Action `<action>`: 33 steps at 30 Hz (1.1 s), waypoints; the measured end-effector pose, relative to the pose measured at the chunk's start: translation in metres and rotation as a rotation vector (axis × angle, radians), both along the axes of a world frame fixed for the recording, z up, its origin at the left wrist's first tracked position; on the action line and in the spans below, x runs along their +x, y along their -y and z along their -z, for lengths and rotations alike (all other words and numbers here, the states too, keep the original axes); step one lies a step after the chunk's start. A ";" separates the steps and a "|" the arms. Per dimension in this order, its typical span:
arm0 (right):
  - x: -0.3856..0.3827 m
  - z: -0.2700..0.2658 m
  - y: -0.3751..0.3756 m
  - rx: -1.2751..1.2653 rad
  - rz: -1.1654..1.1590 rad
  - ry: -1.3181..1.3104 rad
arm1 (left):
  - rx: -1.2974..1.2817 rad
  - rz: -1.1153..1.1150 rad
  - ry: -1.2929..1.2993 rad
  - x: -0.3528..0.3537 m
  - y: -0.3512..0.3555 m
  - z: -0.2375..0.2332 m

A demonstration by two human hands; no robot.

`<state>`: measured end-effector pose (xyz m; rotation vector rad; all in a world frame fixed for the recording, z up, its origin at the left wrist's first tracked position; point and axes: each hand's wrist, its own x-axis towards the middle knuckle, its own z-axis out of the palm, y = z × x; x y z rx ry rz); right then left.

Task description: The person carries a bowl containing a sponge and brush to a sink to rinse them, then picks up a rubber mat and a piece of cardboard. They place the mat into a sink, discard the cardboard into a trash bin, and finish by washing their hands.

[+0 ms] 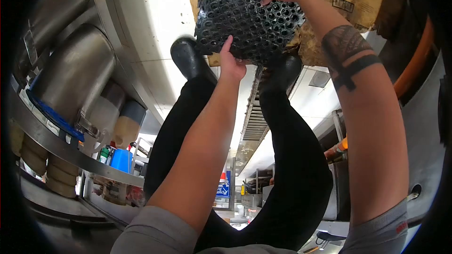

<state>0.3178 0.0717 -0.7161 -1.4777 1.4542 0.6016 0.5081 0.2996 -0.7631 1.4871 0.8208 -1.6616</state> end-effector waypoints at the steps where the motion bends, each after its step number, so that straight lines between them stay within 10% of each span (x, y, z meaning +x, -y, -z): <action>1: 0.004 0.001 -0.004 -0.008 -0.018 -0.034 | -0.002 -0.004 0.001 0.002 -0.005 0.000; 12: -0.007 0.025 0.001 -0.019 0.245 0.071 | 0.137 0.044 -0.009 0.021 -0.030 0.022; 14: -0.022 0.012 0.016 0.551 0.418 0.201 | 0.218 0.031 -0.040 0.026 -0.027 0.021; 18: -0.049 0.067 -0.030 0.068 0.297 0.279 | 0.060 0.217 0.100 0.025 -0.009 -0.001; 33: -0.032 0.049 -0.096 0.247 1.202 0.492 | -0.453 0.656 0.334 0.047 0.078 -0.110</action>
